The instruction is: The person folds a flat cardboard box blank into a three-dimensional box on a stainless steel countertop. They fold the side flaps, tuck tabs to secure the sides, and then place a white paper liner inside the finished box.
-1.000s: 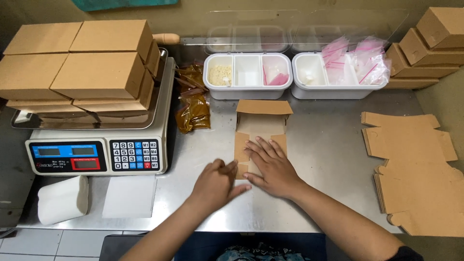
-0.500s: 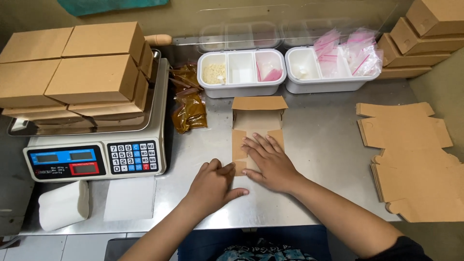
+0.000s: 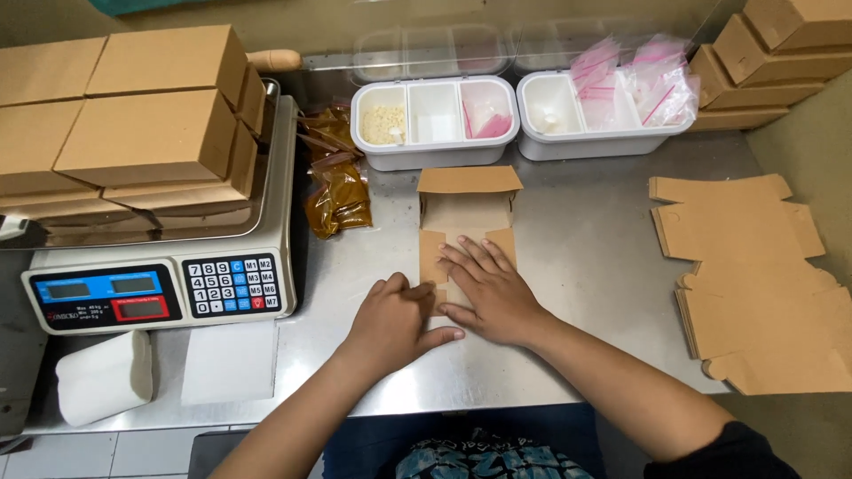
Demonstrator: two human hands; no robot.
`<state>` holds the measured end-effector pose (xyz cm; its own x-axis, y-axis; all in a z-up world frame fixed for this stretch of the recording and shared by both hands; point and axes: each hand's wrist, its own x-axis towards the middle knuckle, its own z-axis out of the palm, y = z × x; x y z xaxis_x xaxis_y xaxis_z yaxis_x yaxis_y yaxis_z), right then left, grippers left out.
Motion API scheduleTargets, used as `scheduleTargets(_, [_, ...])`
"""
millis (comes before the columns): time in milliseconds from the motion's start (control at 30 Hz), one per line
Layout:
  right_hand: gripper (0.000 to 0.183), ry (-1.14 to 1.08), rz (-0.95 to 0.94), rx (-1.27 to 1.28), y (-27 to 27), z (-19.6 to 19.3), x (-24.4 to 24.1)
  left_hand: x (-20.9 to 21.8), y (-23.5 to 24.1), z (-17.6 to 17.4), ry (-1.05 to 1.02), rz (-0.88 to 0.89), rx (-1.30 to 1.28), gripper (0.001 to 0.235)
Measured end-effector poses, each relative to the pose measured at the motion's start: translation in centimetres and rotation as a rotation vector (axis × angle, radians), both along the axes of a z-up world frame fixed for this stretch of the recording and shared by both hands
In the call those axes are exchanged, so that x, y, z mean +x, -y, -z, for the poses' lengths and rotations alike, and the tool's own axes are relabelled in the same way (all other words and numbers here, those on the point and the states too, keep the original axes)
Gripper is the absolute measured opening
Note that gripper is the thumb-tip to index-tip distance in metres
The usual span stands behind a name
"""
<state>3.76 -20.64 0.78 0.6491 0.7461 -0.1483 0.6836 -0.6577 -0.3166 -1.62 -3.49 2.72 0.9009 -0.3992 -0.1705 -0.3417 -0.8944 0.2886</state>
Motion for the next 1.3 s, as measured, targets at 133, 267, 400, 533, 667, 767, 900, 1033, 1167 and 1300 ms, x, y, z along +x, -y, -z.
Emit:
scheduleTargets(133, [0.057,-0.013,-0.005,-0.004,0.1,0.5,0.2,1.8,-1.0,0.8,0.005,-0.062,0.025,0.065])
scheduleTargets(267, [0.057,-0.008,0.006,-0.005,0.0,0.2,0.3,4.1,-1.1,0.1,0.102,-0.108,0.016,0.066])
scheduleTargets(400, [0.066,-0.053,0.005,0.215,0.7,0.0,0.3,4.1,-1.8,0.4,0.159,-0.098,-0.110,0.068])
scheduleTargets(533, [0.065,0.027,0.188,0.453,3.6,0.4,1.6,3.5,-2.4,-3.2,0.118,-0.102,-0.229,0.068])
scheduleTargets(667, [0.060,0.086,0.333,0.487,5.7,-0.2,2.6,3.8,-3.3,-3.3,0.084,-0.026,-0.230,0.090])
scheduleTargets(767, [0.053,0.060,0.331,0.506,6.4,-0.3,2.8,4.3,-3.9,-2.5,0.047,0.021,-0.217,0.092])
scheduleTargets(900, [0.053,0.040,0.296,0.478,6.6,-0.3,3.0,4.5,-3.5,-1.9,0.036,0.065,-0.111,0.075])
scheduleTargets(1033, [0.051,0.018,0.247,0.415,5.9,-1.7,2.1,3.7,-2.3,-3.2,0.034,0.106,-0.065,0.075])
scheduleTargets(1167, [0.046,0.112,0.180,0.231,6.0,-1.5,1.9,3.5,-2.5,-2.3,0.037,0.153,-0.006,0.075])
scheduleTargets(1300, [0.045,0.045,0.238,0.181,7.0,-2.2,1.8,3.6,-3.3,-1.2,0.067,0.166,-0.026,0.083])
